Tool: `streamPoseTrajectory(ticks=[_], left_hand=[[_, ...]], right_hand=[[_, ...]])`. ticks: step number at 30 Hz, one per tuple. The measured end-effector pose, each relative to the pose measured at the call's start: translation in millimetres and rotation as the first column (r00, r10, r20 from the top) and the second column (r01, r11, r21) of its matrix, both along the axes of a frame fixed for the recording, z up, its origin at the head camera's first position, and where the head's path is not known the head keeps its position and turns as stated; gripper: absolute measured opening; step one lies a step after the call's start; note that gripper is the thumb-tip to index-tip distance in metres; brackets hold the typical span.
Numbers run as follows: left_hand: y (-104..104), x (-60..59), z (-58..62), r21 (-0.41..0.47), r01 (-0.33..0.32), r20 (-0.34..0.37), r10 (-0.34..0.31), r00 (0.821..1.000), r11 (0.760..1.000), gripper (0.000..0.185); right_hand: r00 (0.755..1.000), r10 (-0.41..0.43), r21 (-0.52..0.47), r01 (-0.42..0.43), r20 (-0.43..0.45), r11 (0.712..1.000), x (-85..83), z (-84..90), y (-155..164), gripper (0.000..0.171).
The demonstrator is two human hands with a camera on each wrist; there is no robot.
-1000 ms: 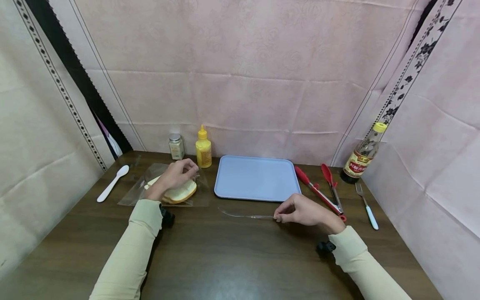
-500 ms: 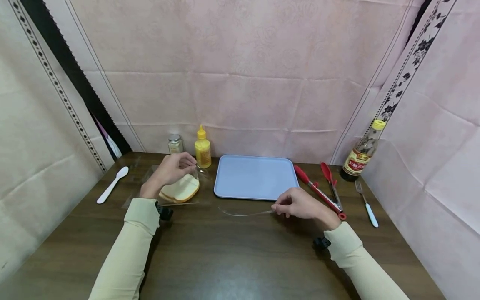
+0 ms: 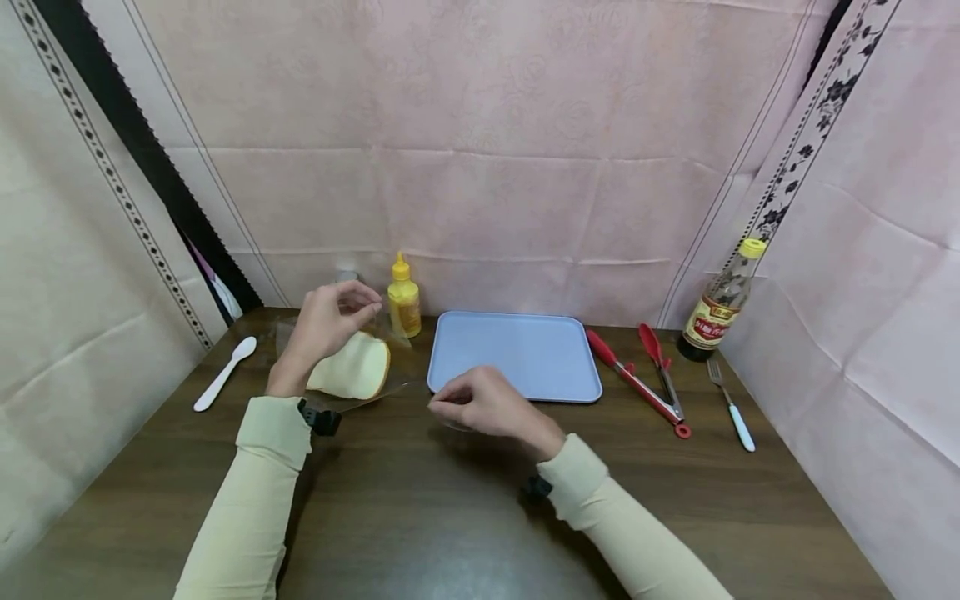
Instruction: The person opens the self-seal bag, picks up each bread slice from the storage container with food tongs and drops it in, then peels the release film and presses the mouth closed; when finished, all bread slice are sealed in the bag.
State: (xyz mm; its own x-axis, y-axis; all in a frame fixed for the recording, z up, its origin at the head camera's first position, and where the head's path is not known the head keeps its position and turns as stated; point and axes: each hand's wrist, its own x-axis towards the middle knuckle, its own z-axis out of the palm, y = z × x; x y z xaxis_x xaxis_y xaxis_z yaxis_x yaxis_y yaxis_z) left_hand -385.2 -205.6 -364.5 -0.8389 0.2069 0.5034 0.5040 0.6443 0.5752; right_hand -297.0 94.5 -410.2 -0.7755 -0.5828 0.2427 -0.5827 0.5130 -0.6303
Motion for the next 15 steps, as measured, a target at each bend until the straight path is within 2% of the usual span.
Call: streamPoseTrajectory(ticks=[3, 6, 9, 11, 13, 15], left_hand=[[-0.2, 2.1, 3.7, 0.027, -0.008, -0.012, 0.008, 1.0, 1.0, 0.01], [-0.9, 3.4, 6.1, 0.048, -0.012, -0.007, 0.012, 1.0, 0.999, 0.012], [-2.0, 4.4, 7.5, 0.059, -0.016, 0.006, 0.015, 1.0, 0.998, 0.012], [-2.7, 4.6, 8.0, 0.064, -0.016, 0.013, 0.015, 1.0, 0.998, 0.012], [-3.5, 4.8, 8.3, 0.068, -0.016, 0.018, 0.015, 1.0, 0.998, 0.013], [-4.5, 4.8, 8.4, 0.074, -0.016, 0.021, 0.014, 1.0, 0.997, 0.014]], right_hand=[[0.991, -0.035, -0.061, 0.043, 0.126, 0.997, -2.0, -10.0, -27.3, 0.024], [0.955, -0.129, -0.147, 0.172, 0.267, 0.974, -5.7, -19.5, -48.4, 0.031], [0.897, -0.197, -0.244, 0.309, 0.395, 0.919, -9.8, -26.5, -64.1, 0.033], [0.867, -0.217, -0.307, 0.378, 0.449, 0.874, -12.2, -30.1, -71.5, 0.031], [0.849, -0.219, -0.362, 0.419, 0.48, 0.833, -14.1, -32.3, -76.1, 0.028], [0.847, -0.22, -0.398, 0.436, 0.483, 0.807, -15.9, -33.6, -78.2, 0.024]])
